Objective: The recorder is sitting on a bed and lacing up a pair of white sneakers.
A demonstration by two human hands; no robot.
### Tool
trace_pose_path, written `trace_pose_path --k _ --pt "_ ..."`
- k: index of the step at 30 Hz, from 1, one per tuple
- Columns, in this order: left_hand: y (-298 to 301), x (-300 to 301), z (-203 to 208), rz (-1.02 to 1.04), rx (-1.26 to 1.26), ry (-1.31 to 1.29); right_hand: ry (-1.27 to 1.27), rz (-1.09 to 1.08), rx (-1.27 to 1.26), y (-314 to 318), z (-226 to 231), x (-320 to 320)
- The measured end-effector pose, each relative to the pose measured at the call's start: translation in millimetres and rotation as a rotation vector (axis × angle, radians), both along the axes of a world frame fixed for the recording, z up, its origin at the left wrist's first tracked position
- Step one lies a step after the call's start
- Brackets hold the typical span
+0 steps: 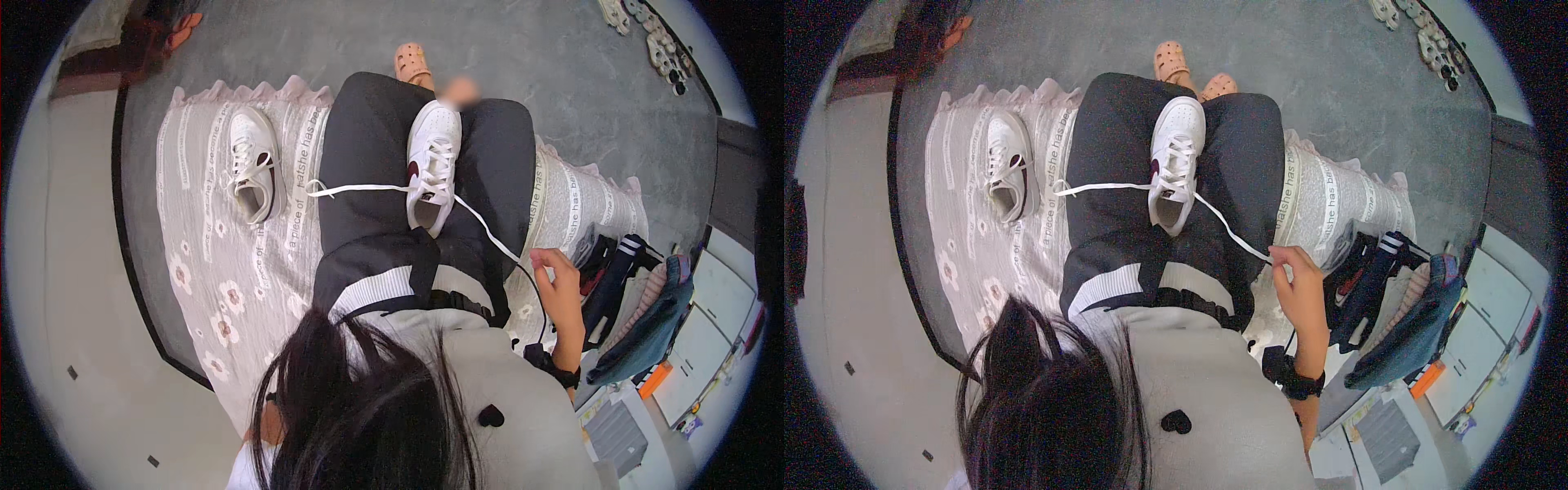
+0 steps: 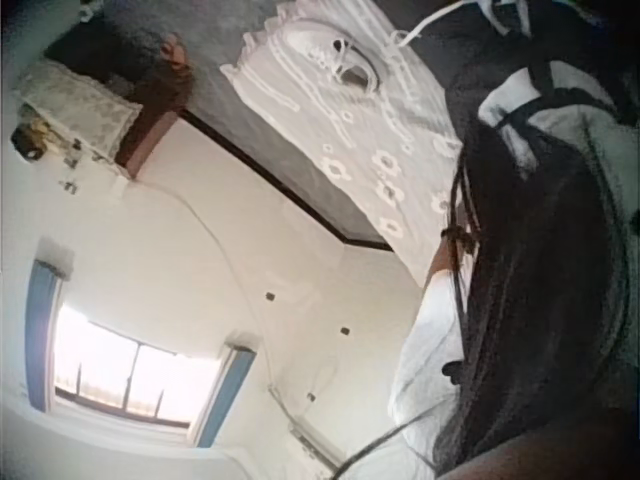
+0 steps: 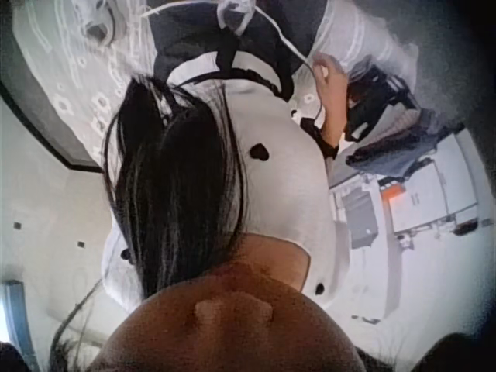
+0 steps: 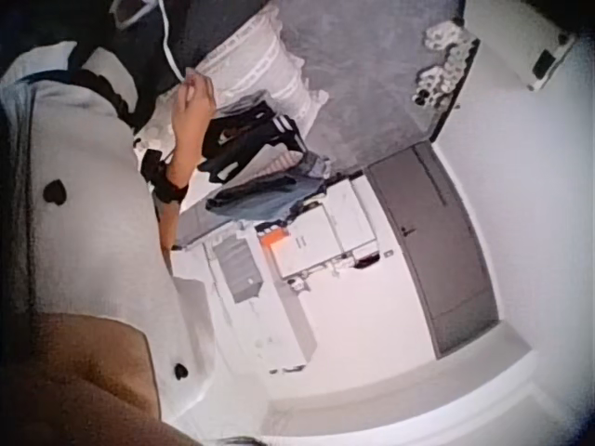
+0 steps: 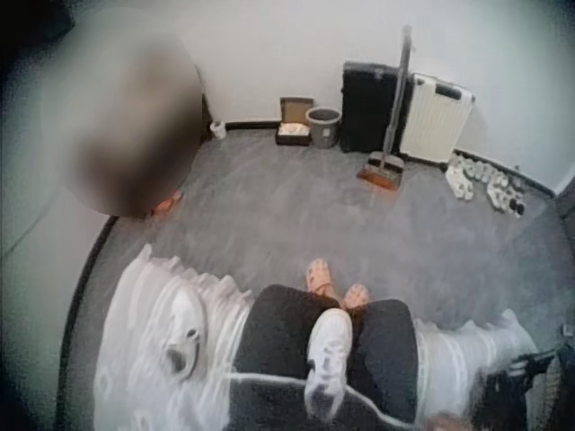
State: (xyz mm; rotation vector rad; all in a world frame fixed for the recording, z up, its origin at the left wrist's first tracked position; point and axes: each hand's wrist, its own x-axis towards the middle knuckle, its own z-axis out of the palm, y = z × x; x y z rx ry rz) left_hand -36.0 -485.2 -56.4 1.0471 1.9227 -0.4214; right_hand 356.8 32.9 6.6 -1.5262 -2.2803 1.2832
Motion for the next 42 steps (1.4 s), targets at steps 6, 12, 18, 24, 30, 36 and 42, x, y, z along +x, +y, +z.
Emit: trace_pose_path --k 6,12,18,24,30,36,42 --pt "-90.7 -16.0 13.5 0.078 0.165 0.206 -0.03 0.013 -0.014 5.4 -2.8 0.0" --pt "-109.8 -39.1 26.1 0.119 0.352 0.413 -0.025 0.017 -0.057 9.7 -5.6 8.7" --pt "-49.6 -164.8 68.9 1.203 0.18 0.406 -0.021 0.031 0.005 13.6 5.1 14.6" --pt "-53.7 -323.1 90.2 0.781 0.348 0.793 -0.039 -0.045 -0.007 4.7 11.5 29.8" --pt "104.5 -355.0 69.3 0.895 0.534 0.379 -0.075 -0.034 -0.055 1.4 21.1 33.4" --pt "338.3 -232.8 90.9 0.496 0.175 0.116 -0.094 0.014 -0.042 20.7 29.6 30.2" --pt "444.3 -225.3 81.0 -0.124 0.772 0.485 -0.076 0.021 0.087 33.8 37.8 47.1"
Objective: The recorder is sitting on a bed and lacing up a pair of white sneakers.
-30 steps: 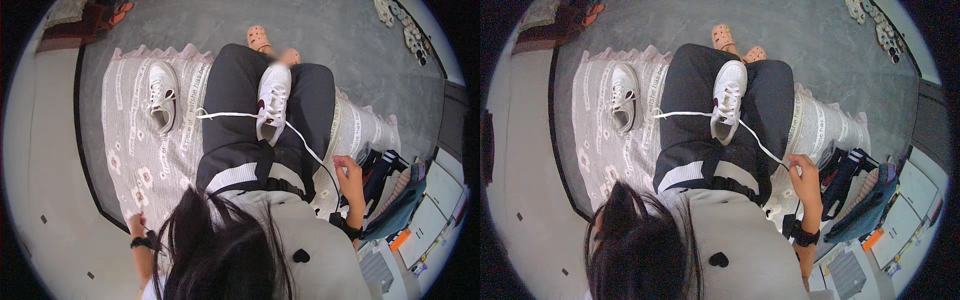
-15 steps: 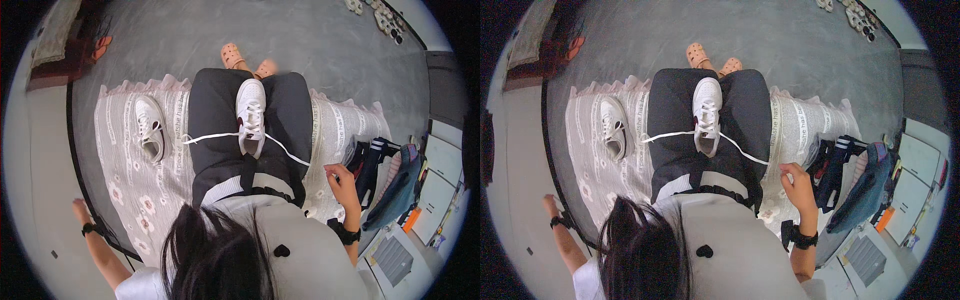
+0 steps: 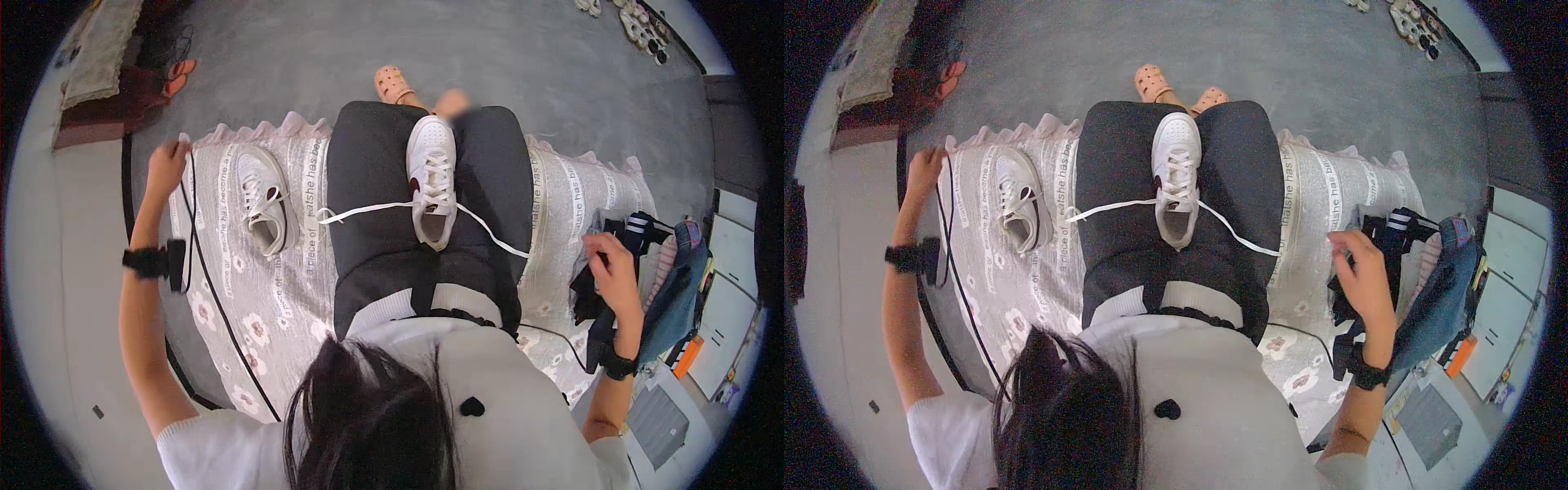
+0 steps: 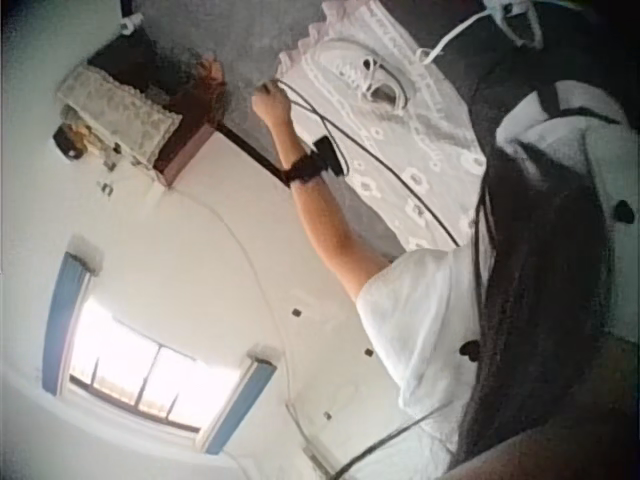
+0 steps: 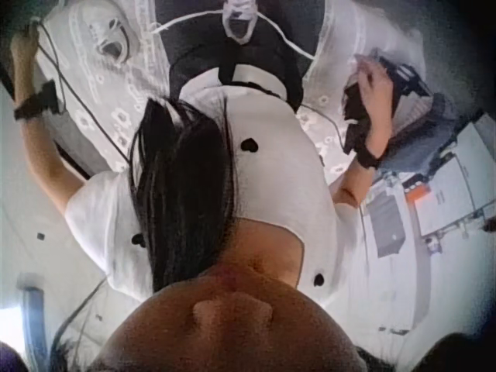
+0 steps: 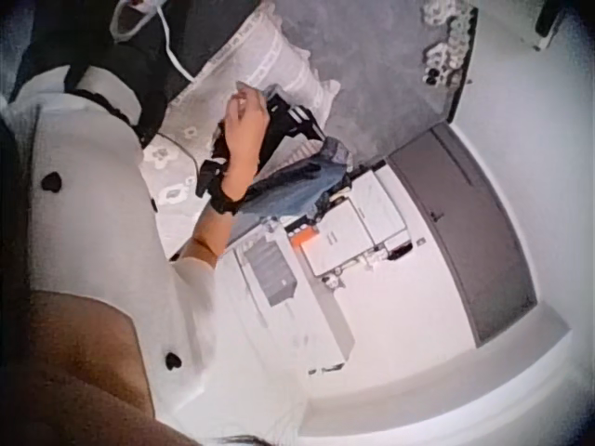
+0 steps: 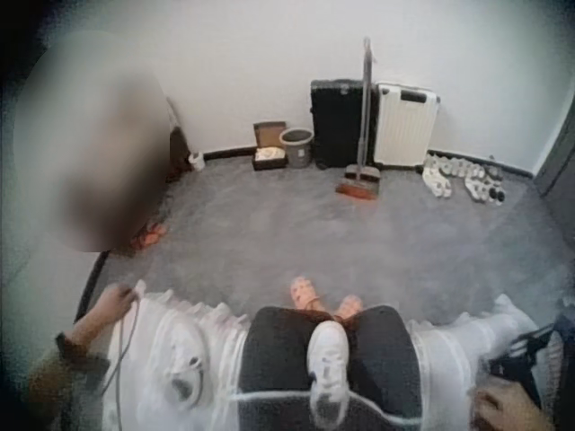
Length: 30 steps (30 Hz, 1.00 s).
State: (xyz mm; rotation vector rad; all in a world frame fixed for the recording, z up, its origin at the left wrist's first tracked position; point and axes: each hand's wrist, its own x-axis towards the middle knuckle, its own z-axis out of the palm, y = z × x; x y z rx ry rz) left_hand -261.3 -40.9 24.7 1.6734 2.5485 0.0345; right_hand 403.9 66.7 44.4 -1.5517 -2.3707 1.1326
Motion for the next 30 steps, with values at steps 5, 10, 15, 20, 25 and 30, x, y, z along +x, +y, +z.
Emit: trace_pose_path --k 5,10,15,20,25,30 --pt "18.5 -62.2 -23.4 0.077 0.116 0.15 -0.035 -0.042 -0.019 -20.5 14.7 12.7" --pt "10.0 -89.3 -24.6 0.271 0.047 0.398 -0.036 -0.099 -0.038 -34.7 11.6 38.8" --pt "24.6 -74.9 -58.8 0.044 -0.049 0.34 -0.038 -0.125 -0.061 -16.0 -10.1 68.2" --pt "76.3 56.8 -76.5 -0.17 -0.04 0.156 -0.018 -0.084 -0.027 41.3 -61.0 54.9" --pt "99.1 156.9 -95.1 -0.326 -0.161 -0.043 0.074 0.015 -0.036 82.8 -108.8 -31.0" --pt "104.7 233.4 -119.7 -0.349 -0.452 -0.067 0.317 0.019 -0.099 83.8 -156.8 -106.1"
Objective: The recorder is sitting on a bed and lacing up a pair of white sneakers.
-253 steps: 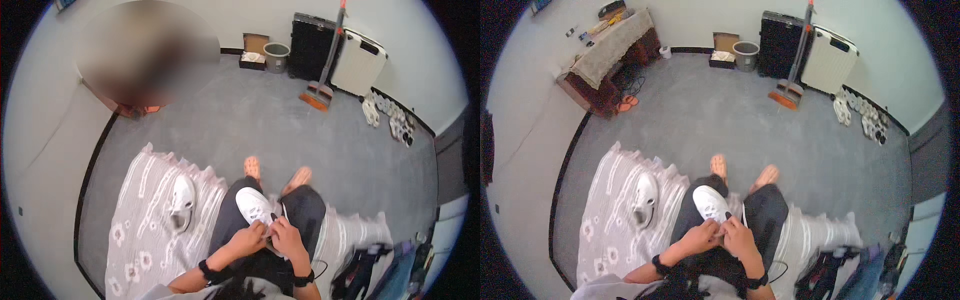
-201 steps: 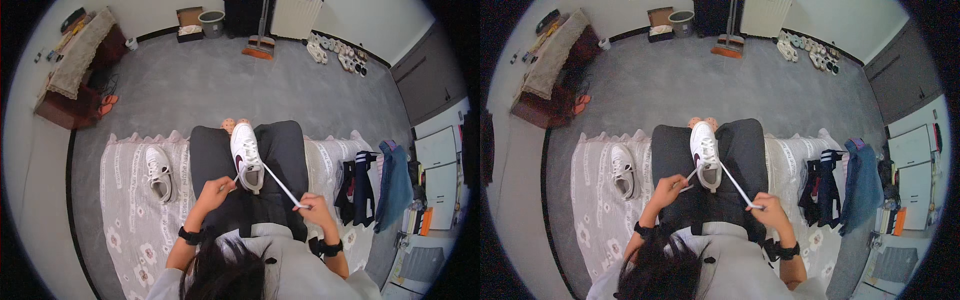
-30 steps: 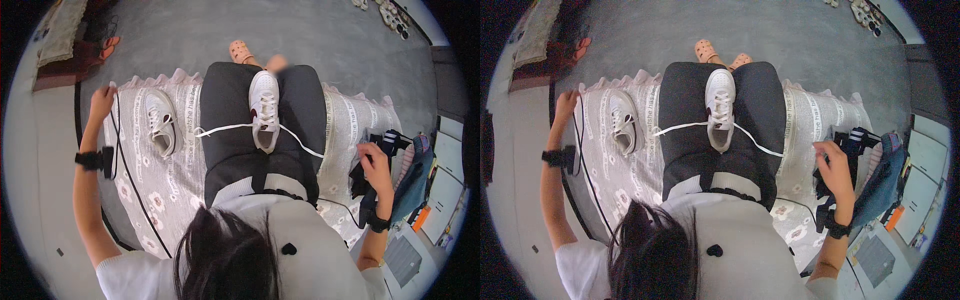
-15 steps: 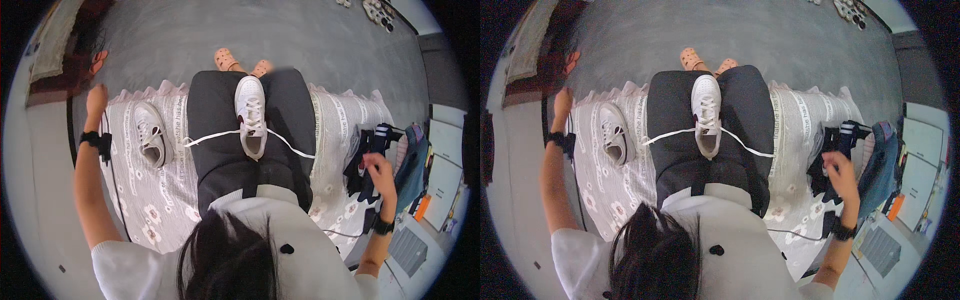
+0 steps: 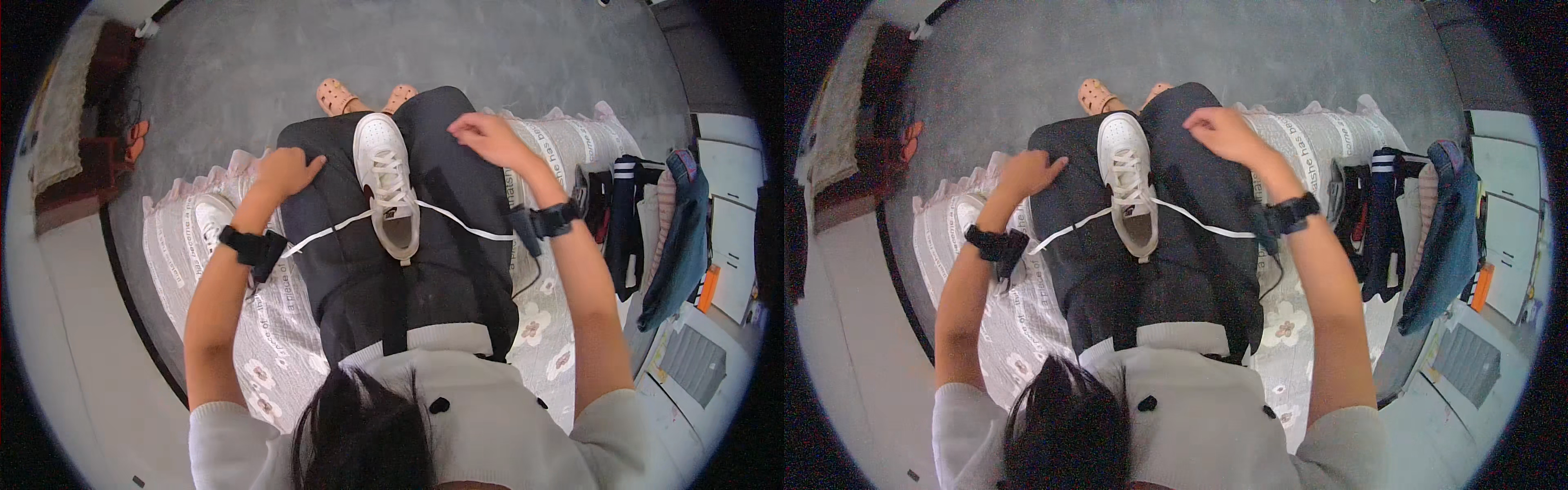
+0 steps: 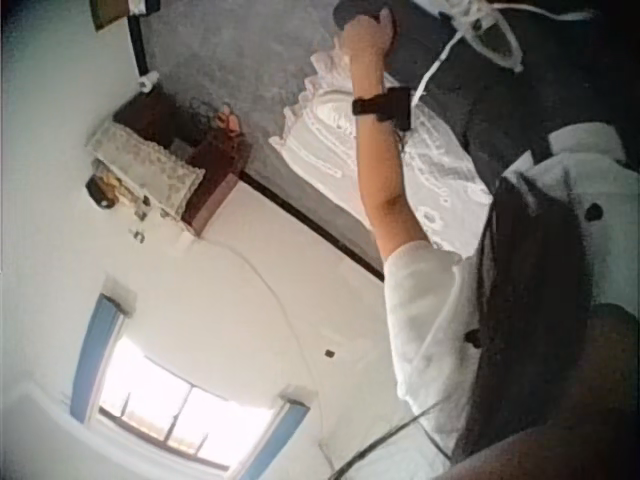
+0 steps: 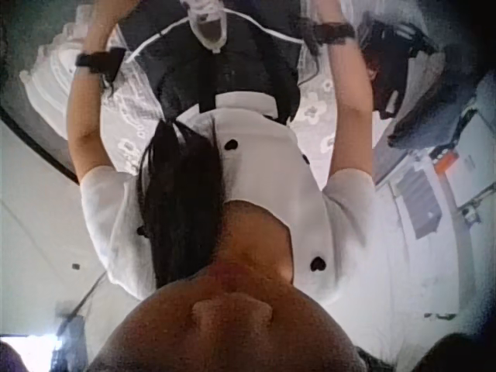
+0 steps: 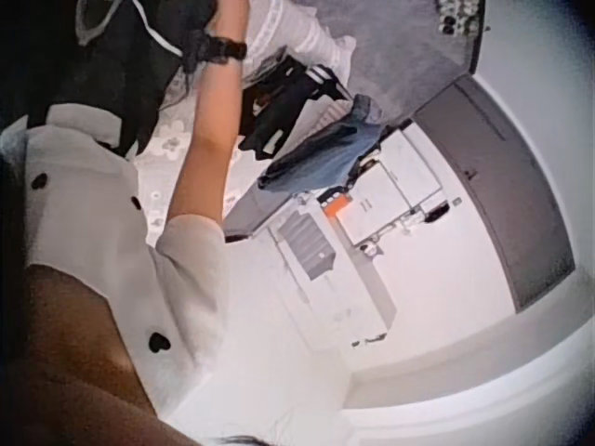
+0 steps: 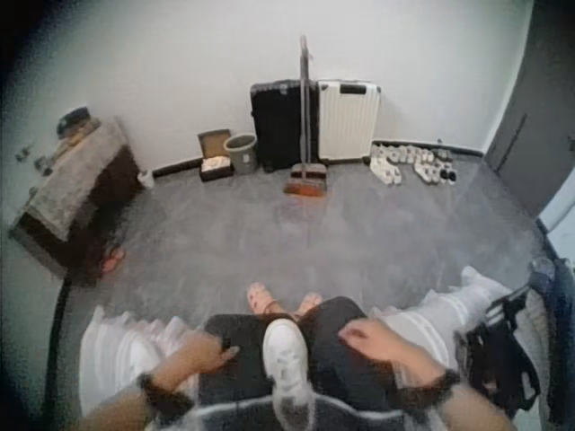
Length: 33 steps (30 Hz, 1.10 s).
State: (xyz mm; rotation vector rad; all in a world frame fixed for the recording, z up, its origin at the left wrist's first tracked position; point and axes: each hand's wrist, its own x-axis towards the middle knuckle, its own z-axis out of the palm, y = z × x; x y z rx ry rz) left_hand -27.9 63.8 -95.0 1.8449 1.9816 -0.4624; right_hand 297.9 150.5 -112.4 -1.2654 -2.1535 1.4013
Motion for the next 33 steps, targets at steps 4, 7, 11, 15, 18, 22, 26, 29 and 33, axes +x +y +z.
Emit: trace_pose_path --k 4,7,11,15,18,22,26,29,33 --pt "-20.6 35.5 3.1 -0.092 0.186 -0.149 0.01 0.09 0.085 -21.1 -2.4 -19.9" --pt "-42.3 57.0 5.3 -0.222 0.321 -0.568 -0.032 0.106 0.111 -39.9 3.4 -16.9" --pt "-68.8 69.9 -6.1 -0.267 0.303 -0.7 0.009 0.188 0.088 -72.0 2.8 -30.0" --pt "-74.6 80.0 -10.9 -0.11 0.23 -0.685 -0.219 0.234 0.361 -92.0 -1.6 -44.8" --pt "-82.6 77.5 -8.5 0.0 0.207 -0.705 -0.265 0.237 0.356 -92.8 -2.8 -45.5" --pt "-80.8 35.4 6.7 0.12 0.048 -0.624 -0.096 0.288 0.248 -88.3 -4.9 -28.3" --pt "-69.2 -24.2 27.2 0.301 0.207 -0.638 -0.008 0.182 0.11 -85.8 6.6 -13.1" --pt "-45.5 -86.6 38.5 0.701 0.444 -1.063 -0.021 0.128 0.095 -81.1 15.1 -6.4" --pt "-19.7 -141.8 99.6 1.134 0.385 -2.228 -0.012 0.082 0.14 -75.4 27.4 -6.1"
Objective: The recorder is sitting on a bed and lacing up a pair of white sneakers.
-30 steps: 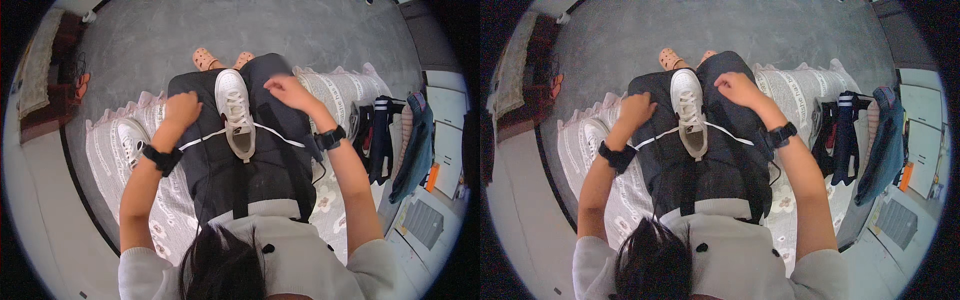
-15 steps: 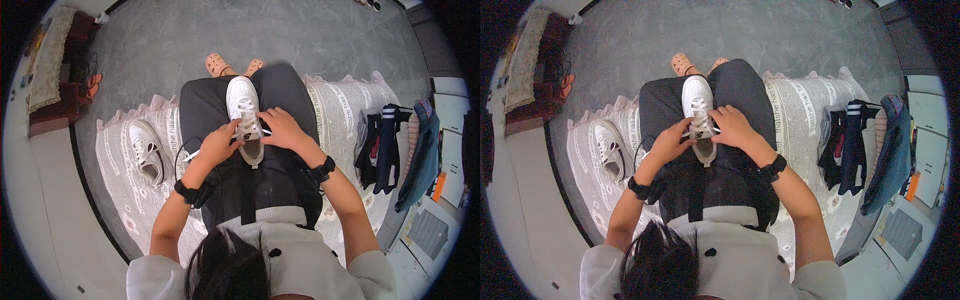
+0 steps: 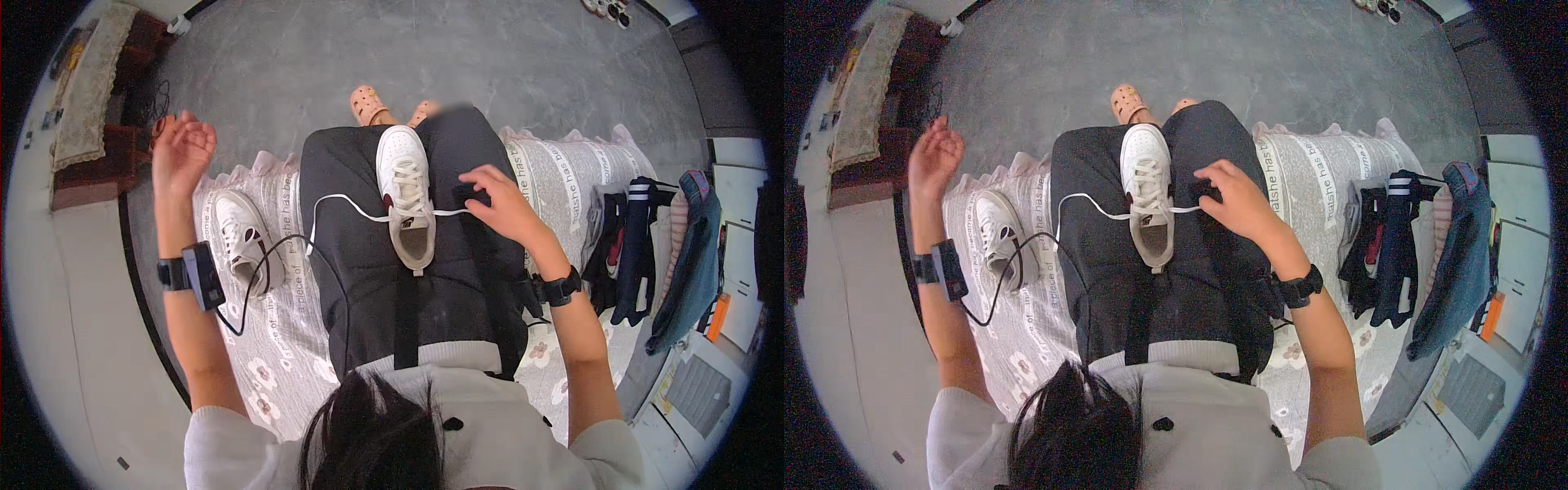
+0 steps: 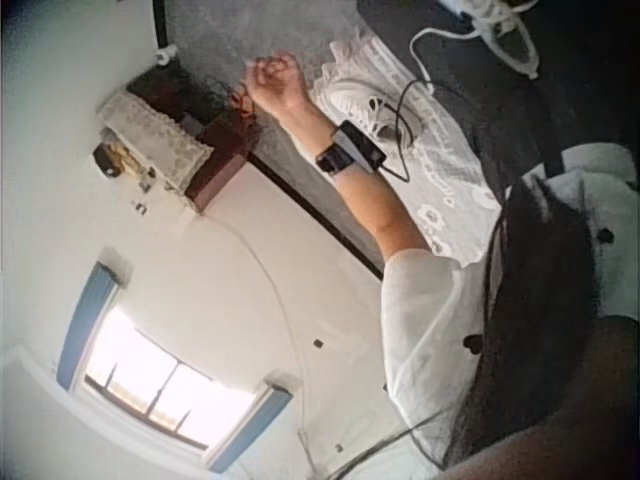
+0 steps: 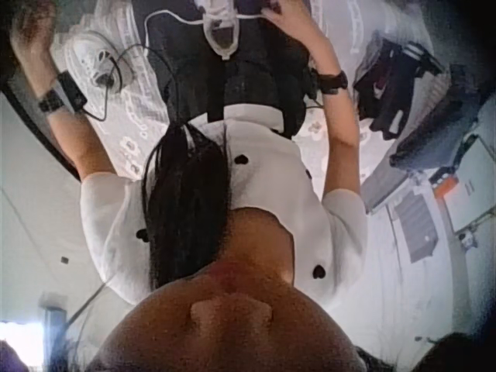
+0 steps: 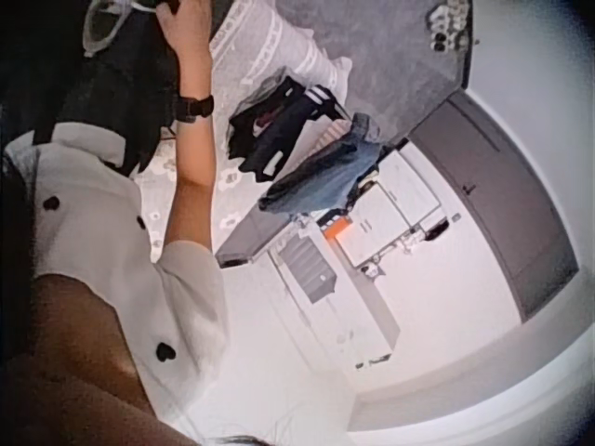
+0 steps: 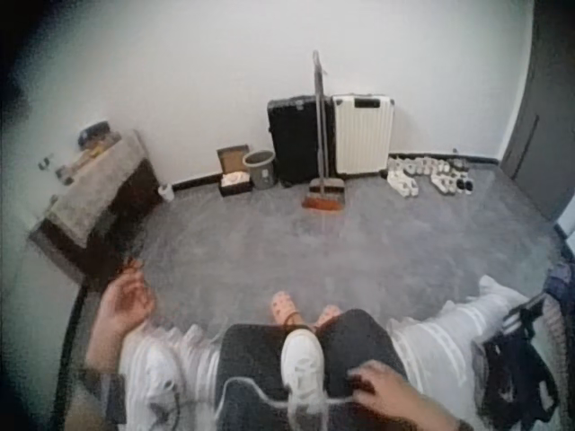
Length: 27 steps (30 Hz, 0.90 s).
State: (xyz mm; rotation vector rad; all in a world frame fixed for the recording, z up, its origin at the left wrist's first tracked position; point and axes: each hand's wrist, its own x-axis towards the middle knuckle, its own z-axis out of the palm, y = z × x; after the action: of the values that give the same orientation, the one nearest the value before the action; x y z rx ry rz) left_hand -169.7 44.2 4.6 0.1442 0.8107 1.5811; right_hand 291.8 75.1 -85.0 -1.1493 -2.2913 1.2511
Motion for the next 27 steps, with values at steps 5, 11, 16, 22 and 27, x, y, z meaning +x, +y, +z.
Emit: trace_pose_path --k 5,11,16,22,27 --pt "-12.0 110.2 28.5 -0.682 0.22 1.135 0.063 -0.151 0.062 1.6 17.2 -12.8" --pt "-112.7 173.6 -40.5 -1.323 0.107 1.914 0.031 0.109 0.189 -14.7 -15.1 -26.6" --pt "-141.8 173.6 -30.8 -1.098 -0.226 1.693 -0.023 0.091 0.273 -32.3 -29.3 -26.1" --pt "-177.0 157.0 -39.4 -1.365 -0.645 1.811 -0.049 0.056 0.232 -31.0 -19.7 -10.5" --pt "-110.3 189.0 -42.4 -0.831 -0.17 1.98 -0.044 -0.046 0.225 -24.4 -10.3 15.5"
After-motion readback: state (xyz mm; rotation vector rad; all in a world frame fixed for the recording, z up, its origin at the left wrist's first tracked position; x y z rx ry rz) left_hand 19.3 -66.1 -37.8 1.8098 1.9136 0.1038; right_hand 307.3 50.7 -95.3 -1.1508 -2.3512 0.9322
